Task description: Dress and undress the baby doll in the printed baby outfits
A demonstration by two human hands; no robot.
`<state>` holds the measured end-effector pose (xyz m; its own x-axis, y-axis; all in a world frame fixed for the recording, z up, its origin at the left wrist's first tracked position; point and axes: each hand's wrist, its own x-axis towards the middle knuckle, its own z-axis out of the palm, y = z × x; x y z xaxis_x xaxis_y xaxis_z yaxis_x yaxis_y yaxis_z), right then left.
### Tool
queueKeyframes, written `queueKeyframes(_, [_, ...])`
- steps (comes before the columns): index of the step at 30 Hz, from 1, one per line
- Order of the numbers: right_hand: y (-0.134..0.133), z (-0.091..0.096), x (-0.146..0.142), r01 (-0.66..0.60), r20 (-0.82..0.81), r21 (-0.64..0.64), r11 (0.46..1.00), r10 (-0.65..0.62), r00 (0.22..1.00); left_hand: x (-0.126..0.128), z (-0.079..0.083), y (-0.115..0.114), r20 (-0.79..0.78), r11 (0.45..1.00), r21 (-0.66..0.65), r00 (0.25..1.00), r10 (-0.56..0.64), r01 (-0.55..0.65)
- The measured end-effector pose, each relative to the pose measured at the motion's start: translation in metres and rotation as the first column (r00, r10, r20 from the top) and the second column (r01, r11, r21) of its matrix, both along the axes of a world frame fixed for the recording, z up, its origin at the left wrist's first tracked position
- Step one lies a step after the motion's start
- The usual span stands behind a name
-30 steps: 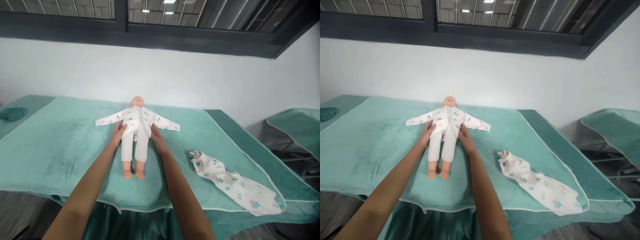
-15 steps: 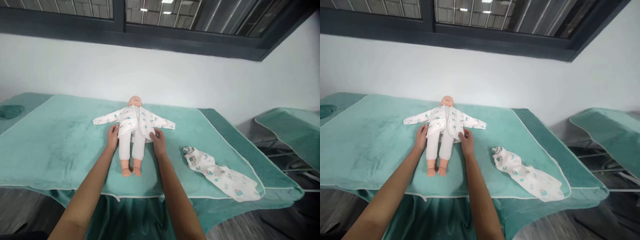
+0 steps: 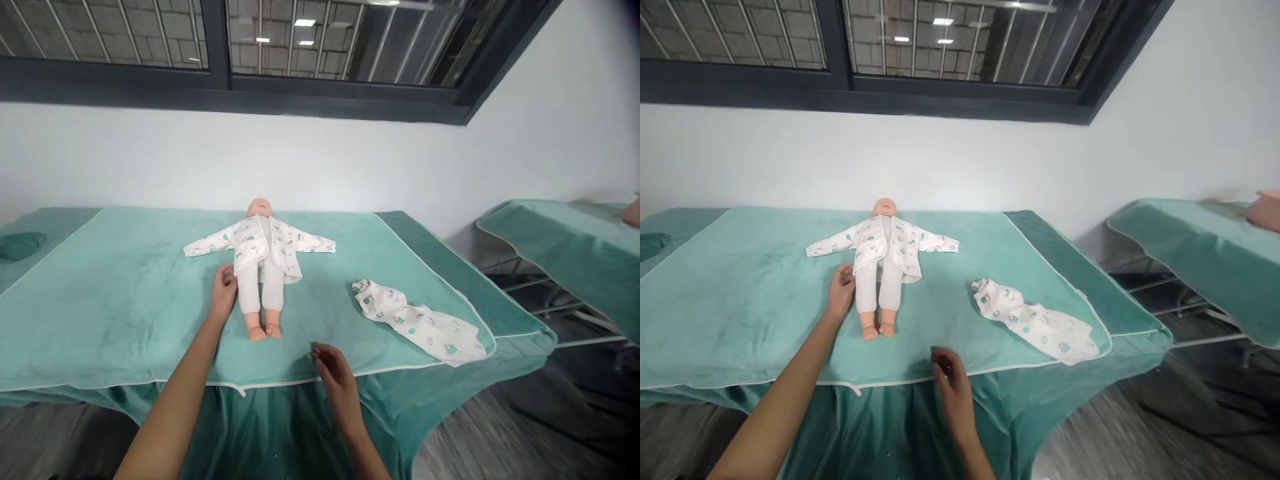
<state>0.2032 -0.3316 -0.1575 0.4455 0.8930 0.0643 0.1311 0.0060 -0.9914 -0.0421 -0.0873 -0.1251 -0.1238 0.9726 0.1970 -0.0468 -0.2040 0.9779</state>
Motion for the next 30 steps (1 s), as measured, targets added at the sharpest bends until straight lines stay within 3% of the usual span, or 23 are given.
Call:
queueKeyframes(3, [-0.024,0.007,0.023,0.116,0.132,-0.046,0.992,-0.109,0.985,0.001,0.001,0.001,-0.027,1.000,-0.004,1.000,0.014,-0.014])
queueKeyframes(5, [-0.020,0.025,0.045,0.153,0.291,0.016,0.988,-0.152,0.945,0.001,0.003,0.000,-0.054,0.999,-0.008,0.997,0.049,-0.049])
queueKeyframes(7, [-0.001,0.050,0.070,0.091,0.523,0.105,0.990,-0.132,0.842,0.001,0.006,-0.003,-0.085,0.994,-0.003,0.990,0.110,-0.110])
queueKeyframes(9, [0.028,0.078,0.094,0.000,0.799,0.103,0.995,-0.083,0.595,0.000,0.009,-0.008,-0.118,0.986,0.007,0.979,0.166,-0.166])
queueKeyframes(11, [0.059,0.101,0.115,-0.004,0.970,-0.089,0.996,0.088,0.228,-0.002,0.011,-0.015,-0.152,0.984,0.015,0.972,0.179,-0.179])
queueKeyframes(13, [0.086,0.116,0.132,0.084,0.943,-0.321,0.943,0.327,-0.063,-0.006,0.013,-0.022,-0.190,0.989,0.013,0.970,0.149,-0.150])
queueKeyframes(16, [0.111,0.126,0.146,0.056,0.885,-0.434,0.899,0.437,-0.159,-0.013,0.014,-0.030,-0.246,0.998,-0.020,0.968,0.050,-0.057])
queueKeyframes(21, [0.125,0.128,0.143,0.061,0.792,-0.542,0.838,0.534,-0.297,-0.033,0.025,-0.040,-0.320,0.975,-0.182,0.930,-0.181,0.127])
queueKeyframes(24, [0.133,0.137,0.136,0.074,0.756,-0.593,0.802,0.586,-0.293,-0.049,0.043,-0.051,-0.356,0.924,-0.297,0.869,-0.343,0.243])
queueKeyframes(27, [0.139,0.162,0.122,0.024,0.725,-0.642,0.767,0.617,-0.306,-0.063,0.071,-0.067,-0.390,0.878,-0.333,0.798,-0.460,0.343])
queueKeyframes(30, [0.137,0.200,0.092,-0.142,0.713,-0.700,0.700,0.672,-0.201,-0.066,0.109,-0.089,-0.413,0.862,-0.296,0.759,-0.504,0.411])
